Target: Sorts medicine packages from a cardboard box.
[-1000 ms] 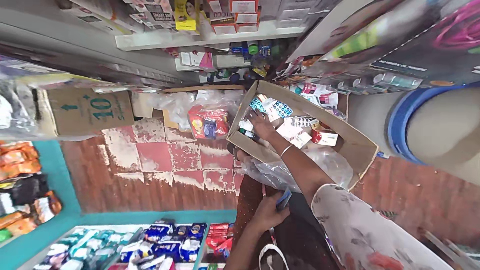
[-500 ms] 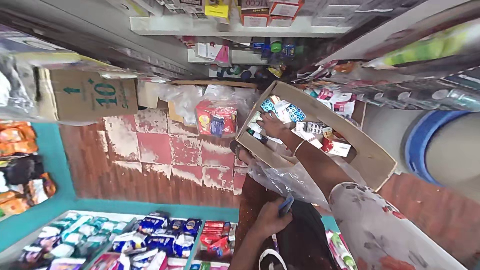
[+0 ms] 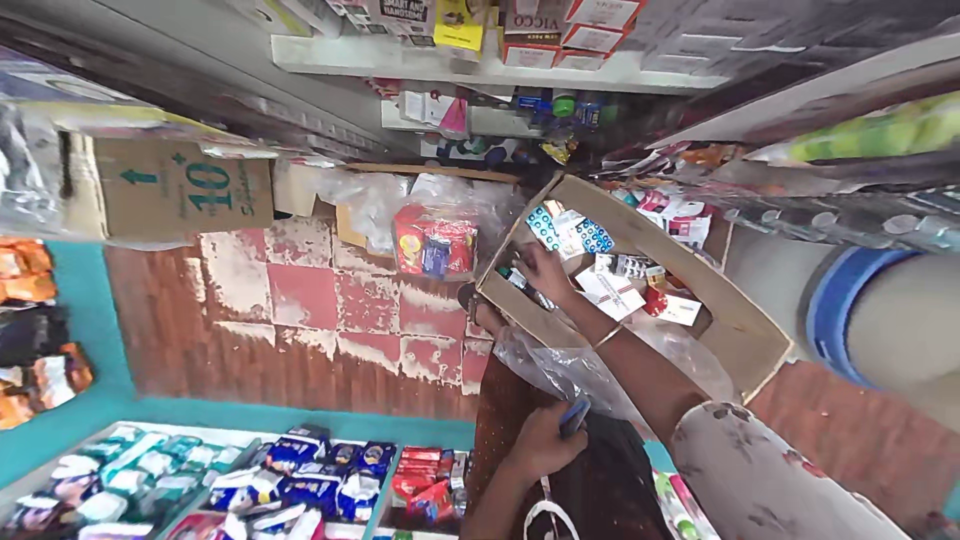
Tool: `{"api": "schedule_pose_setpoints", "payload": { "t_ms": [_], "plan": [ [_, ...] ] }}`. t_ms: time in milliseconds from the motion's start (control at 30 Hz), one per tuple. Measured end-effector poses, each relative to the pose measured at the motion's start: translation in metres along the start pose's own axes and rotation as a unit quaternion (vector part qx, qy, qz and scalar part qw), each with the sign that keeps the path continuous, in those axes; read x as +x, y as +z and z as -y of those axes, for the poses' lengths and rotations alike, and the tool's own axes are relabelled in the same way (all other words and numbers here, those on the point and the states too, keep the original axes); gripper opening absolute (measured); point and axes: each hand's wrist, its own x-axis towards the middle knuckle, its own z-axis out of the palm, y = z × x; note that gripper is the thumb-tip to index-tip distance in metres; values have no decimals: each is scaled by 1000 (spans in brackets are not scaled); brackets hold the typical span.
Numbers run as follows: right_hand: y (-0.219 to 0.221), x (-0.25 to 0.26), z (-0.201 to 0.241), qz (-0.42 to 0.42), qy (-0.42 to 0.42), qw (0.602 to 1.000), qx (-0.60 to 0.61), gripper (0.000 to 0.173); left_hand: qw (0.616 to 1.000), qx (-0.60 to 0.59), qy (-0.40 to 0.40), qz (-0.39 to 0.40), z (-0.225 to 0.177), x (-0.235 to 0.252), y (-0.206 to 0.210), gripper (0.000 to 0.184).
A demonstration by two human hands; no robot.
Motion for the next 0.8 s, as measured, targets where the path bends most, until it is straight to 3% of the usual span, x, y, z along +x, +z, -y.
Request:
{"api": "schedule_pose_setpoints", "payload": {
  "t_ms": [67,133,300,400,567,800],
  "plan": [
    [-4,-8,6,41,35,998,-24,40,1000,3,1,-1,-1,0,0,39],
    [-8,-2,10,49,127,989,-56,46,1000,2,1,-1,-2,0,0,38],
    [-29,32,17,14,240,953,-183,81,1000,8,-3,3,1,3,0,40],
    [-48,41,7,0,251,944,-214,65,1000,6,16,-11,6,2,1,40],
    [-74,21,-26,-64,165,970,-165,38,1000,-7,-2,-4,5,2,2,36],
    [-60,2,-46,64,-37,973,-218,32,999,-39,10,-14,6,5,13,37]
  ]
}}
